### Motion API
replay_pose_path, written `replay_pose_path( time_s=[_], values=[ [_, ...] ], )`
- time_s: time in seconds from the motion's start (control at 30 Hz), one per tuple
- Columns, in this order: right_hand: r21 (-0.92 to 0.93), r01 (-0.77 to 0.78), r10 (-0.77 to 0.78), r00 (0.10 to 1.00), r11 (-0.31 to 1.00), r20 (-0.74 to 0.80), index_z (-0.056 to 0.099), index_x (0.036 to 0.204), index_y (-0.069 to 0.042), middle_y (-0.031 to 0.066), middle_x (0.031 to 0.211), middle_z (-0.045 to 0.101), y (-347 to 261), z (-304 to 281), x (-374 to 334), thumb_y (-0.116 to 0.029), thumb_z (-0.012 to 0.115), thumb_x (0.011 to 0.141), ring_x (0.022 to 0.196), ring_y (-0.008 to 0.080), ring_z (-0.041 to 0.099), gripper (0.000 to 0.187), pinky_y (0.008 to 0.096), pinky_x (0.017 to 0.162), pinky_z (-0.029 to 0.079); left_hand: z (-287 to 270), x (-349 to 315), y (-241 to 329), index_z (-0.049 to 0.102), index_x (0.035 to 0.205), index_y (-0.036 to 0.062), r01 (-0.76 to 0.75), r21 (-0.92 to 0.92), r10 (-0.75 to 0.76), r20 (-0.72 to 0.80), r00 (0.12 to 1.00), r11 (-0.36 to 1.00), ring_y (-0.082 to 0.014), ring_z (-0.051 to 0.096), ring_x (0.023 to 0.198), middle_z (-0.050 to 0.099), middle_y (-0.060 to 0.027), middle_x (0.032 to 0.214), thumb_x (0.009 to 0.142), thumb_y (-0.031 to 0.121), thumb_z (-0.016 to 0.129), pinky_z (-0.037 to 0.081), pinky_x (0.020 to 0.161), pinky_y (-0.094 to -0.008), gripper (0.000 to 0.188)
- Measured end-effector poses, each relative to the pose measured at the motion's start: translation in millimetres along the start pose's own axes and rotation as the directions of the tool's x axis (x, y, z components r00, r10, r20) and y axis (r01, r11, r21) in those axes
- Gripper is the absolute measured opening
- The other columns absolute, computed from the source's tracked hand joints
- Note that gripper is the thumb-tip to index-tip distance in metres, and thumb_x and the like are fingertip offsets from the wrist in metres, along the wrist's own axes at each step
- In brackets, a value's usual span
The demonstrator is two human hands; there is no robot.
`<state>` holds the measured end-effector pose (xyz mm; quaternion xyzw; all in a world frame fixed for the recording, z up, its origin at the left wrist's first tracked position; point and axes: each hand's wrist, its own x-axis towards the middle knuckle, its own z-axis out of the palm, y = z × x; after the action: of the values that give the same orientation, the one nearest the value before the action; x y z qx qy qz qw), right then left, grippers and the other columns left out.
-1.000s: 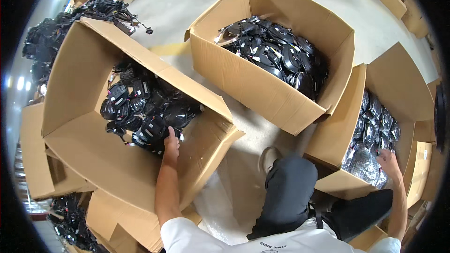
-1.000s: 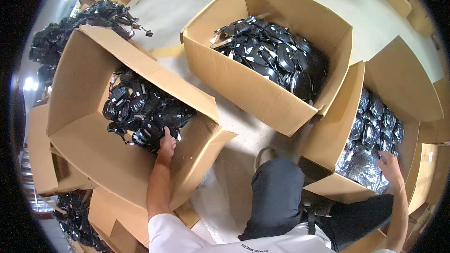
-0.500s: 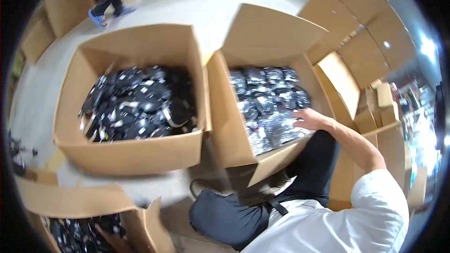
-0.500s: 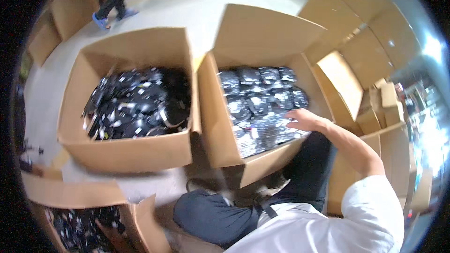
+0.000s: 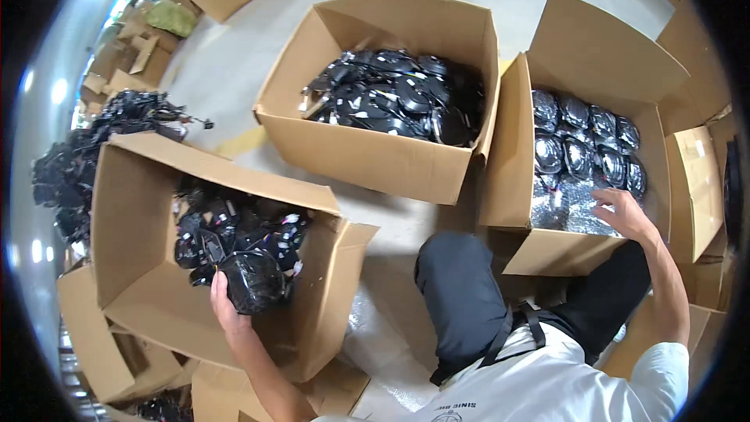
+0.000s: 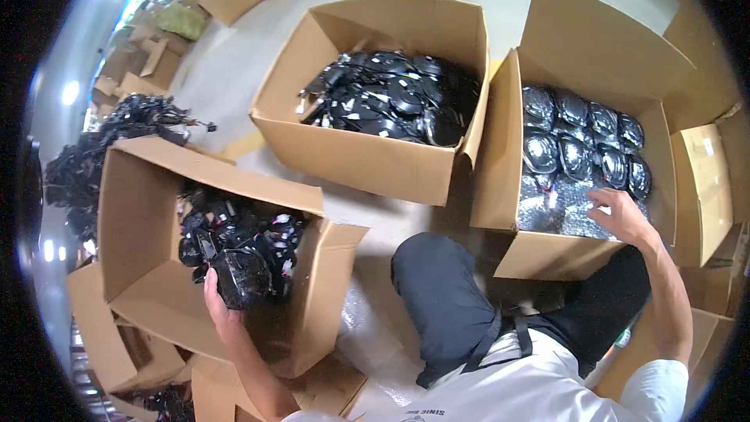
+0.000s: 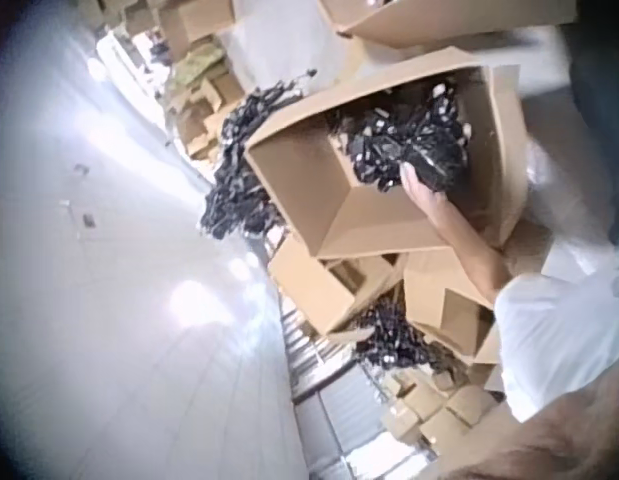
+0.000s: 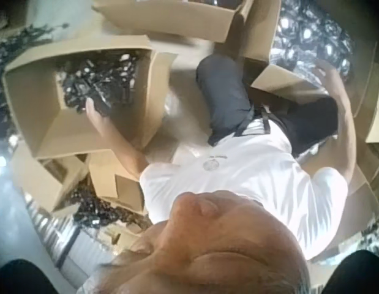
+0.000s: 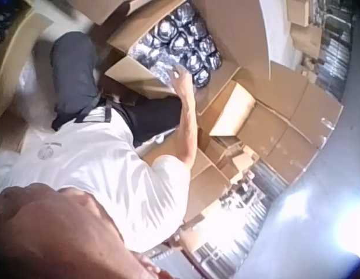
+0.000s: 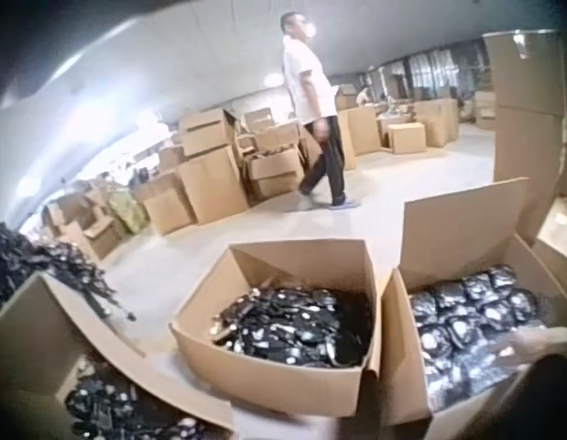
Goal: The person sits on the floor and transfers small black electronic components from one cardboard box to another. They pick up the items individually or in small groups, place them into a second box lined with bubble wrap, and arrange them neatly. The process is repeated continuously throughout the clip.
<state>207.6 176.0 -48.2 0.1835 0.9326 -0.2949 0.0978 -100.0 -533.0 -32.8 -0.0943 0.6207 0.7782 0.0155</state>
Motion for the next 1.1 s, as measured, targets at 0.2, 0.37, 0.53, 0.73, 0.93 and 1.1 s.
replay_pose_path(
  time_s=[0.2,0.37,0.53,0.73,0.93,1.1],
  values=[
    [0.203,0.417,-0.415,0.908,0.886,-0.055,0.066,0.125,0.001,0.0186,0.118,0.07,-84.6,17.3,31.3,-0.021,0.074,0.089,0.106,0.0323,0.069,0.042,0.0393,0.092,0.054,76.7,-72.2,61.0,0.052,0.132,-0.0073,-0.235,-0.035,0.231,0.376,0.897,0.971,-0.024,0.07,0.098,0.069,-0.0148,0.113,0.09,0.029,0.072,0.058,0.088,-0.038,0.059],
    [0.621,0.544,-0.554,0.807,0.565,-0.203,0.066,0.123,0.001,0.0168,0.117,0.07,-174.0,24.4,48.5,-0.035,0.064,0.099,0.11,0.0251,0.067,0.044,0.0375,0.096,0.052,163.3,-107.5,65.4,0.043,0.144,-0.005,-0.225,-0.163,0.276,0.654,0.704,0.961,-0.0352,0.064,0.115,0.06,-0.0214,0.133,0.087,0.038,0.073,0.055,0.1,-0.0473,0.077],
    [0.984,-0.03,-0.696,0.703,0.177,0.147,0.057,0.135,-0.002,0.0063,0.129,0.064,-188.4,33.6,65.0,-0.046,0.049,0.106,0.12,0.018,0.059,0.053,0.0346,0.103,0.049,255.0,-119.8,29.6,0.049,0.14,-0.0061,-0.114,-0.153,0.191,0.792,0.579,0.982,-0.0335,0.067,0.107,0.062,-0.0203,0.13,0.076,0.038,0.086,0.06,0.087,-0.0454,0.086],
    [0.915,-0.356,-0.808,0.586,-0.189,0.061,0.043,0.148,-0.004,0.0089,0.144,0.055,-140.5,60.8,15.6,-0.056,0.051,0.1,0.131,0.0168,0.053,0.072,0.0376,0.111,0.045,349.3,-143.3,-7.5,0.068,0.112,-0.0093,0.112,-0.084,0.009,0.834,0.552,0.99,-0.0202,0.069,0.082,0.072,-0.0175,0.106,0.064,0.04,0.096,0.058,0.066,-0.0286,0.074],
    [0.688,-0.584,-0.818,0.575,-0.43,-0.023,0.041,0.152,-0.006,0.0122,0.148,0.053,-110.6,83.0,-17.7,-0.077,0.045,0.087,0.132,0.0243,0.053,0.096,0.0477,0.115,0.039,409.7,-136.6,-69.6,0.065,0.115,-0.0054,0.436,-0.219,0.054,0.931,0.361,0.873,-0.0153,0.062,0.058,0.069,-0.0149,0.088,0.076,0.031,0.09,0.053,0.05,-0.0263,0.058],
    [0.856,-0.265,-0.509,0.861,-0.445,0.001,0.041,0.149,-0.002,0.0148,0.143,0.054,-72.1,43.5,-24.3,-0.047,0.086,0.076,0.13,0.026,0.055,0.097,0.0451,0.112,0.044,384.3,-101.2,-82.8,0.053,0.135,0.0059,0.191,-0.302,0.15,0.818,0.556,0.934,-0.0255,0.069,0.083,0.065,-0.0209,0.114,0.086,0.035,0.079,0.062,0.067,-0.0387,0.063]
  ],
)
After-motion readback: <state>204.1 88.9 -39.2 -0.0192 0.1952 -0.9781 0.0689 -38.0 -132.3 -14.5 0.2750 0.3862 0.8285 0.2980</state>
